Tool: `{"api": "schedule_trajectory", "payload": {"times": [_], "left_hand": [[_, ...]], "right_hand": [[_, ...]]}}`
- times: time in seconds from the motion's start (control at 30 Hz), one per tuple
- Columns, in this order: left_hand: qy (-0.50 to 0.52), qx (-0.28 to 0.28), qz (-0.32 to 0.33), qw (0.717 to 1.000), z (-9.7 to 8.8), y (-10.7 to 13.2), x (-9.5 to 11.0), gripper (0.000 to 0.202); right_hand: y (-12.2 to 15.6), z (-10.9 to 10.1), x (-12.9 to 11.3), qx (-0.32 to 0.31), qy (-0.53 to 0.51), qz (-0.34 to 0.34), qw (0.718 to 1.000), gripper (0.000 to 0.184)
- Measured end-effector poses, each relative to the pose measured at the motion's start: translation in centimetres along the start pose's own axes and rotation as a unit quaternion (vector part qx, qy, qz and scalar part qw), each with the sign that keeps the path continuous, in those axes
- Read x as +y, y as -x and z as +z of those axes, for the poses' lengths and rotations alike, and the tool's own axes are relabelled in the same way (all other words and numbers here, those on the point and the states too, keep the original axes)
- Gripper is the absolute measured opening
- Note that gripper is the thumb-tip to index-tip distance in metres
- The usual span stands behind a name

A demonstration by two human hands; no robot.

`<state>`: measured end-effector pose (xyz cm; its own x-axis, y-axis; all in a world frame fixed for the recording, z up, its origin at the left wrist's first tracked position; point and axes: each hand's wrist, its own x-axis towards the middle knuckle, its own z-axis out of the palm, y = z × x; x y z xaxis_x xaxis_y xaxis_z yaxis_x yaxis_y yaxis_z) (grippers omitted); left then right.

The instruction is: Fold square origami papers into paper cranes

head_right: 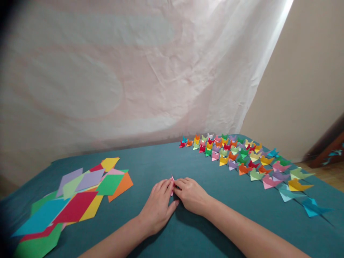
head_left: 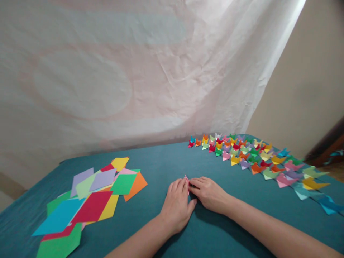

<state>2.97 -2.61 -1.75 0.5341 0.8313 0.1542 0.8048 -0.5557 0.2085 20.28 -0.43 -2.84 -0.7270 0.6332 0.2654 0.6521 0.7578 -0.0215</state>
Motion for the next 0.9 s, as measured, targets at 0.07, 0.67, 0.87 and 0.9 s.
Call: {"api": "schedule_trajectory", "payload": {"times": [0.07,0.67,0.87,0.9], "left_hand": [[-0.004,-0.01,-0.001,1.0,-0.1,0.0,0.0,0.058],[-0.008,-0.078,0.019,0.997,-0.5,0.0,-0.4,0.067],[-0.014,-0.066,0.023,0.997,-0.5,0.2,-0.3,0.066],[-0.014,-0.064,0.024,0.998,-0.5,0.2,-0.3,0.066]], "right_hand": [[0.2,0.0,0.1,0.01,-0.019,0.0,1.0,0.029],[0.4,-0.9,1.9,0.031,-0.103,-0.084,0.991,0.031],[0.4,0.7,2.6,0.135,-0.188,0.013,0.973,0.034],[0.3,0.9,2.7,0.148,-0.193,0.035,0.969,0.035]]}}
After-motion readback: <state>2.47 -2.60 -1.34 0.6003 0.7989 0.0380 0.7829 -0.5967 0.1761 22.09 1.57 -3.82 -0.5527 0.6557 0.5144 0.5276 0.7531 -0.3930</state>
